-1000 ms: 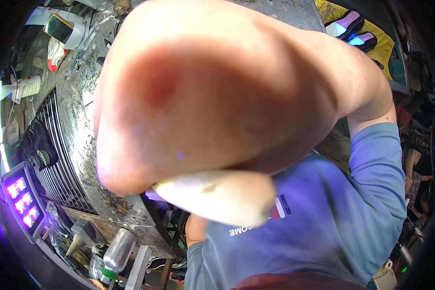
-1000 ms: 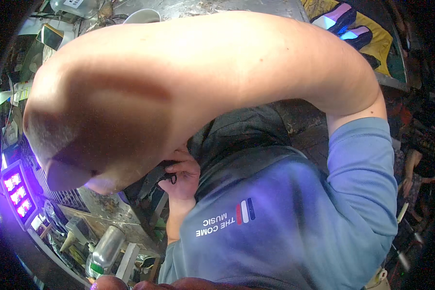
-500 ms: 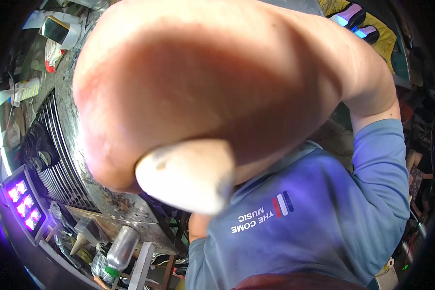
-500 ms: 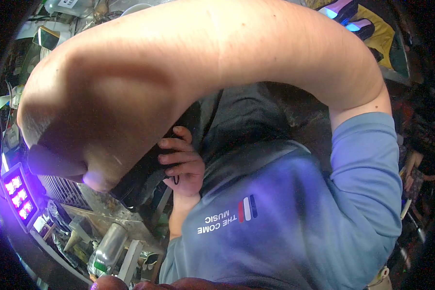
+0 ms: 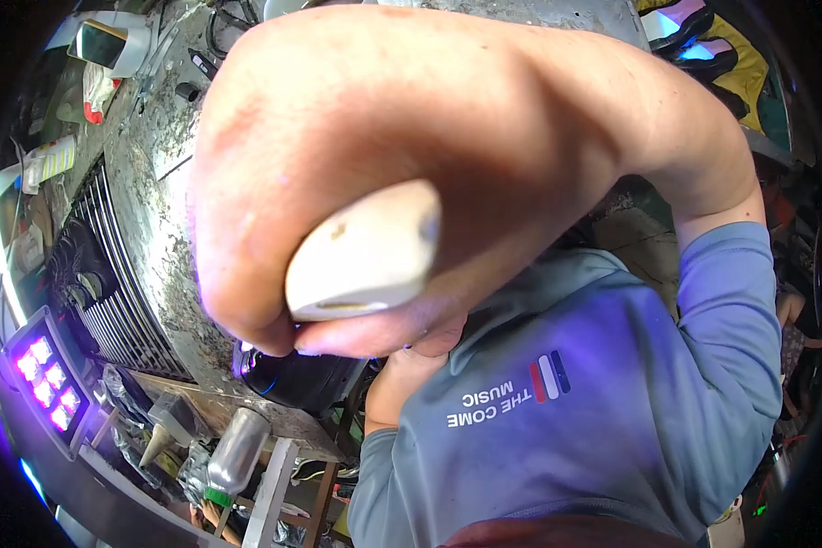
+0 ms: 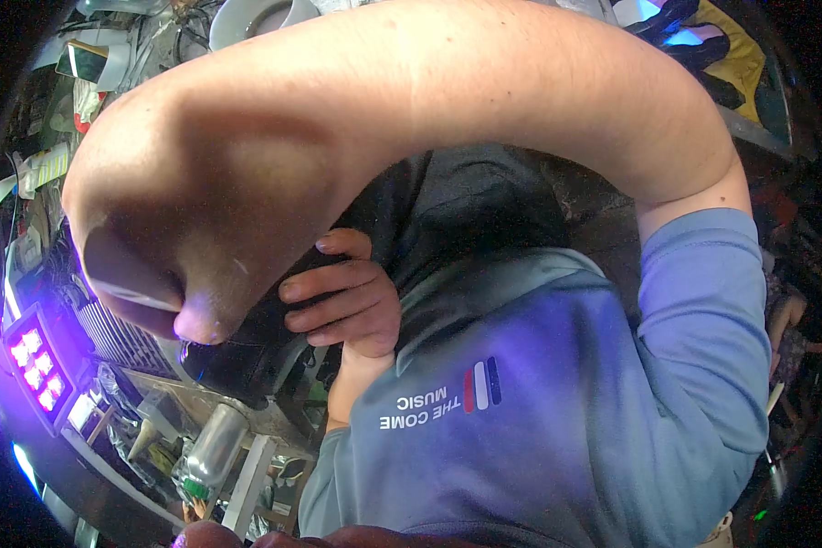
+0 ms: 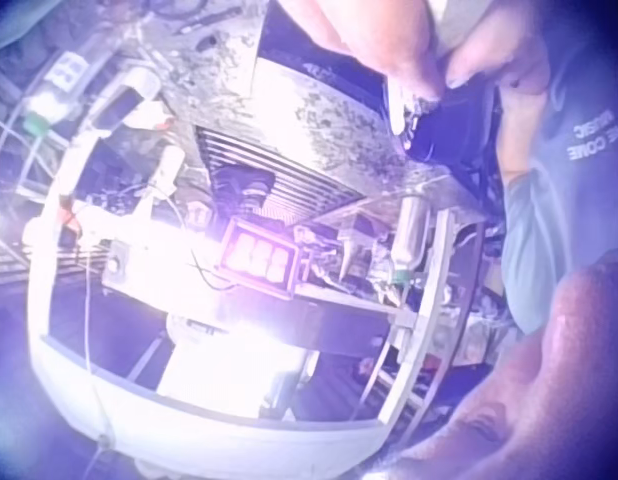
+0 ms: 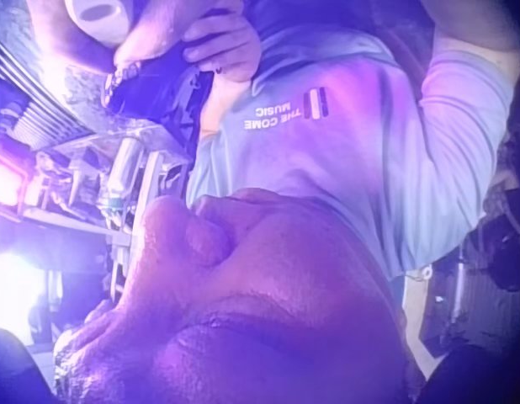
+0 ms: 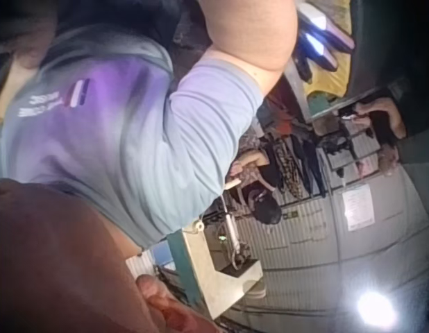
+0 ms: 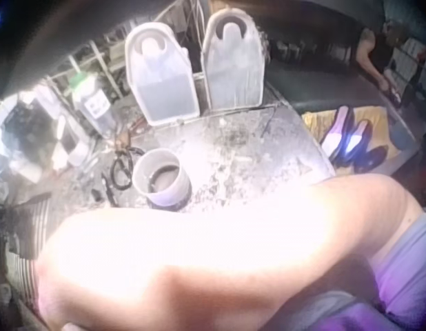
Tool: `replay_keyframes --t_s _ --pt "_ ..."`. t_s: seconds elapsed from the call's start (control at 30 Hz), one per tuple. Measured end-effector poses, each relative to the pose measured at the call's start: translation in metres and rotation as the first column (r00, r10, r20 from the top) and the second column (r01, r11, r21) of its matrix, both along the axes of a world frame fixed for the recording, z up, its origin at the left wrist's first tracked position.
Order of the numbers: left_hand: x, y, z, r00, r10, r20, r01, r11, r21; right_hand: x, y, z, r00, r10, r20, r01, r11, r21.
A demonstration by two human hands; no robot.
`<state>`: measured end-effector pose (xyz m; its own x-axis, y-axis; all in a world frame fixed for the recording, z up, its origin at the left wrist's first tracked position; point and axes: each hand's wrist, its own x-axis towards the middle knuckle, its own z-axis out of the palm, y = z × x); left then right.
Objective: The person holds a black high-heeled shoe and uses a small brush to apply a white substance along the blue decorative lines on the shoe's side. The person repeatedly dips the brush into a small cup of liquid on the workbench to reload the brush and continues the application process.
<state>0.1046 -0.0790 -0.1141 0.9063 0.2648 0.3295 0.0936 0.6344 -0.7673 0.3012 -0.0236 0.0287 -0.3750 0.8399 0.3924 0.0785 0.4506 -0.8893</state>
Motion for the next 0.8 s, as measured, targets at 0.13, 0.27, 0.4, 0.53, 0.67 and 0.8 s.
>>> replay_keyframes --t_s 0.13,0.27,0.4,0.53,0.67,0.8 --pt "-0.002 -0.006 0.012 0.995 0.074 -0.06 -0.076 0.996 -0.045 -0.001 0.0 -0.004 1.0 0.009 -0.019 -0.009 1.0 -0.025" --pt "0.002 -0.001 0.011 0.999 0.032 0.017 -0.032 0.999 0.009 -0.003 0.001 -0.007 0.999 0.012 -0.034 -0.013 0.999 -0.04" --pt "0.003 -0.003 0.006 0.995 0.04 0.096 -0.039 0.999 -0.011 -0.004 0.0 -0.008 0.999 0.017 -0.043 -0.019 0.998 -0.057" --pt "-0.006 -0.009 0.01 0.986 0.165 -0.022 -0.165 0.986 0.008 -0.001 -0.002 -0.008 0.999 0.019 -0.037 -0.022 0.997 -0.074" --pt "-0.001 -0.01 0.005 0.984 0.142 0.106 -0.144 0.99 0.008 0.003 0.0 -0.007 0.999 0.036 -0.036 -0.039 0.995 -0.096" --pt "0.006 -0.01 0.004 0.976 0.135 0.171 -0.139 0.99 0.011 0.012 -0.001 -0.003 0.999 0.037 -0.012 -0.039 0.992 -0.123"
